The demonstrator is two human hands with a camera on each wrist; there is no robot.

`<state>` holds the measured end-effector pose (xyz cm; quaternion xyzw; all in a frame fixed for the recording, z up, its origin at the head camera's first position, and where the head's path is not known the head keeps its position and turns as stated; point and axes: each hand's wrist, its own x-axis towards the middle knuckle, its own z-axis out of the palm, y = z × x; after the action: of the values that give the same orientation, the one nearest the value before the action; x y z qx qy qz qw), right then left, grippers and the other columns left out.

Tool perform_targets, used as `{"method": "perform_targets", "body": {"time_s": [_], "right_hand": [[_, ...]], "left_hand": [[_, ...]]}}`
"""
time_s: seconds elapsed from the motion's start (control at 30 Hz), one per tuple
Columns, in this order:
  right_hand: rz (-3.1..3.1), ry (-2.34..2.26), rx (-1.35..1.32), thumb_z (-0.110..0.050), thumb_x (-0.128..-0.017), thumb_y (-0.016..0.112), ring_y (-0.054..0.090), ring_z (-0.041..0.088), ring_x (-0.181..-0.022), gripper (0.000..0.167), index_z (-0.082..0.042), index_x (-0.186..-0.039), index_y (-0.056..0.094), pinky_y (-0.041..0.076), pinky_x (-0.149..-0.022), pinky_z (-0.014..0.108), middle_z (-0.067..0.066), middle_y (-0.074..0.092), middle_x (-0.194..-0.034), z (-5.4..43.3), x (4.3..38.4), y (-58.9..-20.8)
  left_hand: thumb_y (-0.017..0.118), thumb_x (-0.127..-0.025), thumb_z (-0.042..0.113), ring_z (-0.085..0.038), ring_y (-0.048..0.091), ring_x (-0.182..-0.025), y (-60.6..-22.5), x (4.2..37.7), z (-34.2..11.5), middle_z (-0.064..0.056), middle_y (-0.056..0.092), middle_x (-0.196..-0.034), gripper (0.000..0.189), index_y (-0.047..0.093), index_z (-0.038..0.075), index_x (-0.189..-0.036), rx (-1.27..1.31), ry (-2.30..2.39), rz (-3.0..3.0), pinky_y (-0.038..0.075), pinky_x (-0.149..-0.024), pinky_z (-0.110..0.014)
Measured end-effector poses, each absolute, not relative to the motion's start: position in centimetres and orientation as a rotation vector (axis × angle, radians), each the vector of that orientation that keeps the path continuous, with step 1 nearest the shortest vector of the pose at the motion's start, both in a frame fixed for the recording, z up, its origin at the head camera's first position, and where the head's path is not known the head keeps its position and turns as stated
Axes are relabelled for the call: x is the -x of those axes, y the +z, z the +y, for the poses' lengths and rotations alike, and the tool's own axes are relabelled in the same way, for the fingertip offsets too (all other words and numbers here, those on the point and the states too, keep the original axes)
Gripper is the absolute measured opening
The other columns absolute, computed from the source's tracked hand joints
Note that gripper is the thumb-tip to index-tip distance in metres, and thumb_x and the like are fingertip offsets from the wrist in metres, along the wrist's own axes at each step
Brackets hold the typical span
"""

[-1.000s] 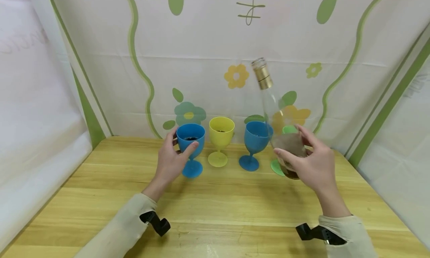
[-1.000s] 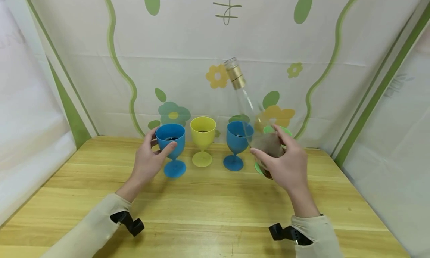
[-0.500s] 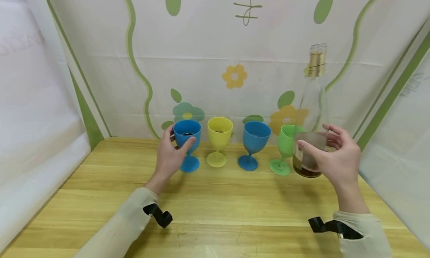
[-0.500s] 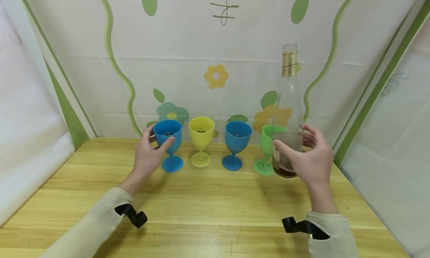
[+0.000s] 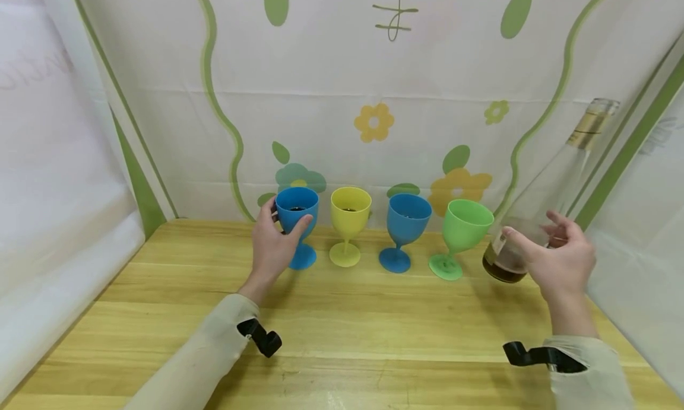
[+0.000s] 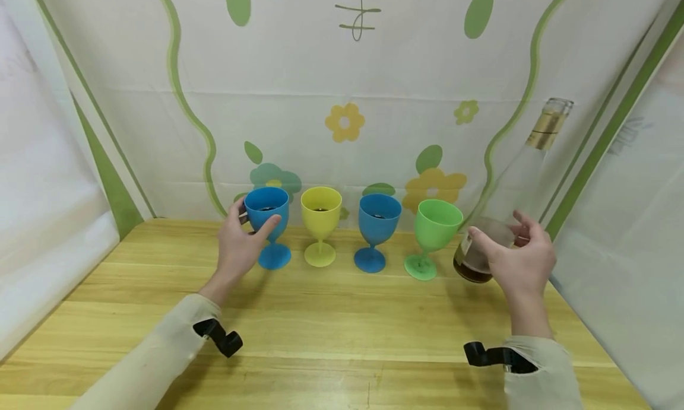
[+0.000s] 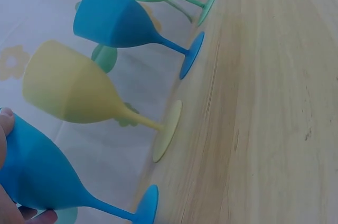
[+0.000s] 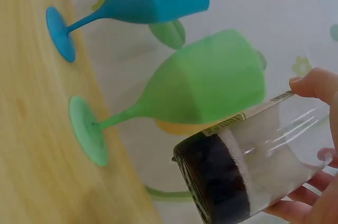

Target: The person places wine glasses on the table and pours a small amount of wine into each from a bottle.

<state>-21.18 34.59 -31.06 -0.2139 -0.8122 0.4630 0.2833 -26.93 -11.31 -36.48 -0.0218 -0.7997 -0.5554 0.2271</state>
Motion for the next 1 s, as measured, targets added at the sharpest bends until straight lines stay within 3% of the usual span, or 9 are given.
{"method": "perform_targets", "body": {"time_s": [0.13, 0.23, 0.37, 0.53, 1.0], "right_hand": [[-2.209, 1.262, 0.64, -0.048, -0.078, 0.094, 0.047, 0.003, -0.111, 0.094, -0.032, -0.158, 0.048, 0.04, -0.088, 0.022, -0.026, 0.053, -0.119, 35.6, 21.9, -32.3], [-2.252, 1.254, 0.68, -0.051, -0.078, 0.093, 0.049, 0.015, -0.127, 0.099, -0.033, -0.161, 0.044, 0.041, -0.092, 0.023, -0.011, 0.058, -0.141, 36.4, 22.2, -33.2], [-2.294, 1.241, 0.701, -0.054, -0.079, 0.092, 0.045, 0.025, -0.142, 0.103, -0.032, -0.164, 0.039, 0.044, -0.095, 0.022, 0.006, 0.047, -0.165, 37.2, 22.5, -34.2], [-2.299, 1.284, 0.72, -0.054, -0.079, 0.091, 0.044, 0.024, -0.142, 0.103, -0.035, -0.165, 0.037, 0.045, -0.093, 0.02, 0.008, 0.041, -0.168, 37.6, 22.8, -35.1], [-2.215, 1.391, 0.797, -0.056, -0.076, 0.092, 0.042, 0.02, -0.143, 0.105, -0.039, -0.163, 0.036, 0.046, -0.106, 0.029, 0.003, 0.038, -0.17, 37.7, 23.1, -36.3]], "left_hand": [[0.079, -0.096, 0.047, -0.04, 0.054, -0.142, -36.5, 26.9, -11.1, -0.016, 0.049, -0.159, 0.087, 0.036, 0.007, -0.16, 0.031, -1.509, -2.205, 0.05, -0.113, -0.061], [0.079, -0.095, 0.046, -0.041, 0.054, -0.142, -36.6, 27.0, -10.8, -0.017, 0.049, -0.159, 0.087, 0.036, 0.005, -0.16, 0.003, -1.506, -2.202, 0.049, -0.114, -0.061], [0.08, -0.094, 0.047, -0.041, 0.054, -0.14, -36.6, 27.2, -10.4, -0.017, 0.049, -0.159, 0.088, 0.037, 0.006, -0.159, -0.053, -1.513, -2.195, 0.048, -0.115, -0.06], [0.08, -0.094, 0.048, -0.039, 0.054, -0.14, -36.5, 27.3, -10.0, -0.017, 0.05, -0.157, 0.088, 0.038, 0.006, -0.159, -0.095, -1.518, -2.187, 0.048, -0.115, -0.059], [0.081, -0.093, 0.046, -0.038, 0.051, -0.143, -36.3, 27.2, -9.6, -0.017, 0.049, -0.157, 0.087, 0.039, 0.006, -0.158, -0.158, -1.601, -2.16, 0.045, -0.119, -0.057]]}}
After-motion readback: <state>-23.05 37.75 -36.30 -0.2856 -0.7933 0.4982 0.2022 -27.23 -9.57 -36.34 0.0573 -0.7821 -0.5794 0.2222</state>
